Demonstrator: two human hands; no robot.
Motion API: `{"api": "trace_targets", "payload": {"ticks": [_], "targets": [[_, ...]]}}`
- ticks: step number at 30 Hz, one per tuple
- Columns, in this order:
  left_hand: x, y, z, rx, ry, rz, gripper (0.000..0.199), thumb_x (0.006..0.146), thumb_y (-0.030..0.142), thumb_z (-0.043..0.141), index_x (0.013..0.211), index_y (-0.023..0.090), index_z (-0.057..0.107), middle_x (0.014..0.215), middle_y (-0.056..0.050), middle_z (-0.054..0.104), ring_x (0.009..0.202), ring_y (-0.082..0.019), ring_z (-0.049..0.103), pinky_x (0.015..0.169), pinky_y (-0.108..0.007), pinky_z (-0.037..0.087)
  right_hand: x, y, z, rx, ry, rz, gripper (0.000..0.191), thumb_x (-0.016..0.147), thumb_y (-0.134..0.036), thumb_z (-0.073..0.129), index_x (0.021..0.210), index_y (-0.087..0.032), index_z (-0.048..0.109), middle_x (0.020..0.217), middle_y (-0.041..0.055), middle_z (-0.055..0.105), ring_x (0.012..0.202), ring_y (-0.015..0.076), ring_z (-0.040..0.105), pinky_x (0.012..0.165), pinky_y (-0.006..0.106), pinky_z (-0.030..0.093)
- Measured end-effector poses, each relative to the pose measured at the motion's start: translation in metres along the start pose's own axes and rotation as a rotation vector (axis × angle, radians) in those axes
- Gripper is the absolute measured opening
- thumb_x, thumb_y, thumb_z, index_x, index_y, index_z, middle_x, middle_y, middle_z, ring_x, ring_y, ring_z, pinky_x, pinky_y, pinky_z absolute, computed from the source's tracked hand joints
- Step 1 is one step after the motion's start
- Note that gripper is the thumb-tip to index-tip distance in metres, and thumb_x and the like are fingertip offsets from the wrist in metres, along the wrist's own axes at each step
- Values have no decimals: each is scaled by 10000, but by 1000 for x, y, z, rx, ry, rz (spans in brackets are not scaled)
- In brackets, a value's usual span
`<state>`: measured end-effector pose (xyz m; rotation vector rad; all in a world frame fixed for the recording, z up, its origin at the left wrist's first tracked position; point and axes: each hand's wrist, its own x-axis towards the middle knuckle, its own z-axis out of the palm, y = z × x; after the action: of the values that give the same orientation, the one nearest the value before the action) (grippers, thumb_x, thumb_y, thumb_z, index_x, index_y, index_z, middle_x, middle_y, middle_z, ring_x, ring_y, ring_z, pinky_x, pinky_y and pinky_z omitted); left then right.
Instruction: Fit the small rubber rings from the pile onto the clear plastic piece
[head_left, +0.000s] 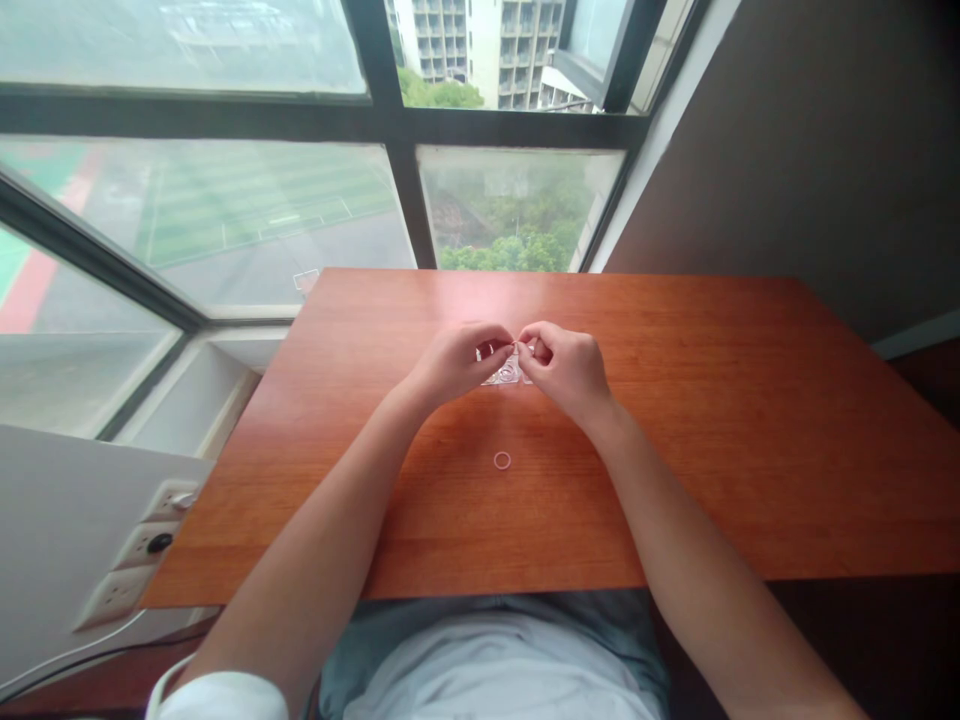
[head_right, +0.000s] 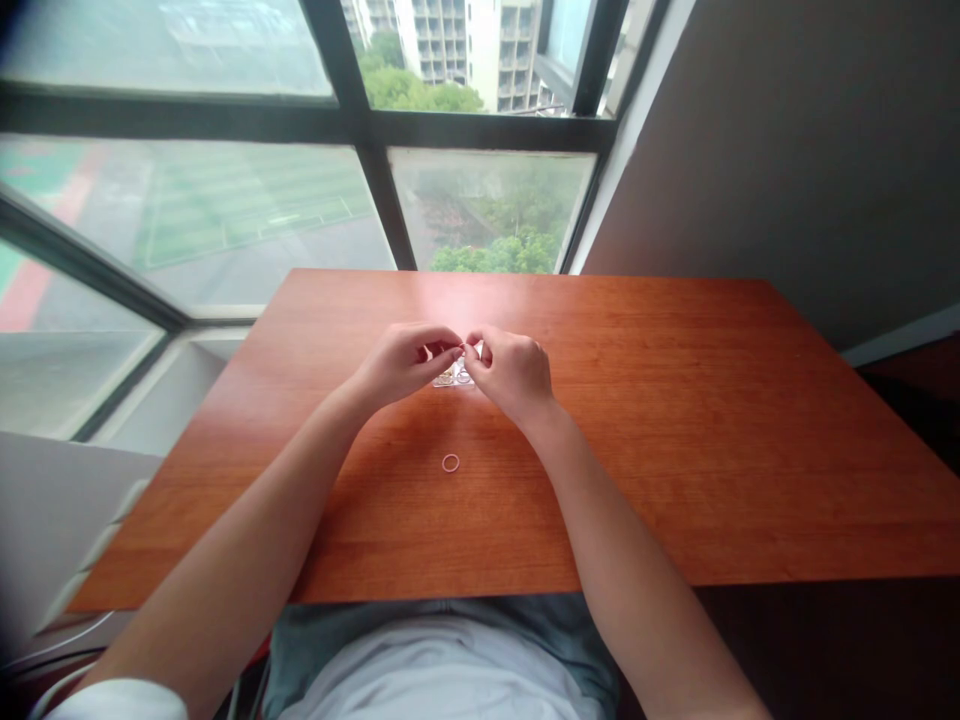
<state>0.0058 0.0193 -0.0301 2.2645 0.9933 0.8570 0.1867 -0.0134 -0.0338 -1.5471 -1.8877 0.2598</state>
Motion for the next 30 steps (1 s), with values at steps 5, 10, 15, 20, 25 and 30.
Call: {"api": "trace_targets", "payload": {"ticks": [5,10,15,20,25,30], "targets": [[1,-2,-1,7,42,1,143,864,219,577,854,151,703,740,-25,680,646,-103,581,572,-195,435,1,1,-1,-10,-5,13,135,839,-292,601,902,-223,699,661,-5,656,611,146,581,648,250,404],[3,-5,-2,15,92,12,121,857,211,592,838,146,692,730,-26,676,641,-104,582,573,-197,442,3,7,-2,-23,25,35,131,841,-290,597,885,-218,697,664,-7,656,621,145,586,654,254,404],[2,-6,-1,48,66,6,132,861,223,589,832,150,695,729,-28,677,636,-106,578,569,-201,437,4,11,-2,-35,50,52,141,844,-289,587,886,-215,700,645,-5,646,617,147,581,656,261,406],[2,-7,-1,91,33,-7,142,860,240,593,831,154,701,729,-30,679,628,-109,573,559,-202,427,5,12,-2,-31,64,61,139,838,-283,590,886,-215,702,636,-5,640,620,150,583,655,263,411],[1,-9,-1,95,12,-10,149,867,248,589,846,161,707,718,-27,676,624,-110,572,564,-206,428,5,11,-2,21,62,45,134,838,-275,592,878,-207,700,623,-10,629,597,139,569,651,257,416],[1,-8,-2,107,14,-14,151,868,248,589,855,159,711,731,-30,679,628,-109,572,565,-205,425,5,11,-3,28,64,40,129,837,-270,594,867,-201,698,618,-10,623,592,136,563,648,255,411]]}}
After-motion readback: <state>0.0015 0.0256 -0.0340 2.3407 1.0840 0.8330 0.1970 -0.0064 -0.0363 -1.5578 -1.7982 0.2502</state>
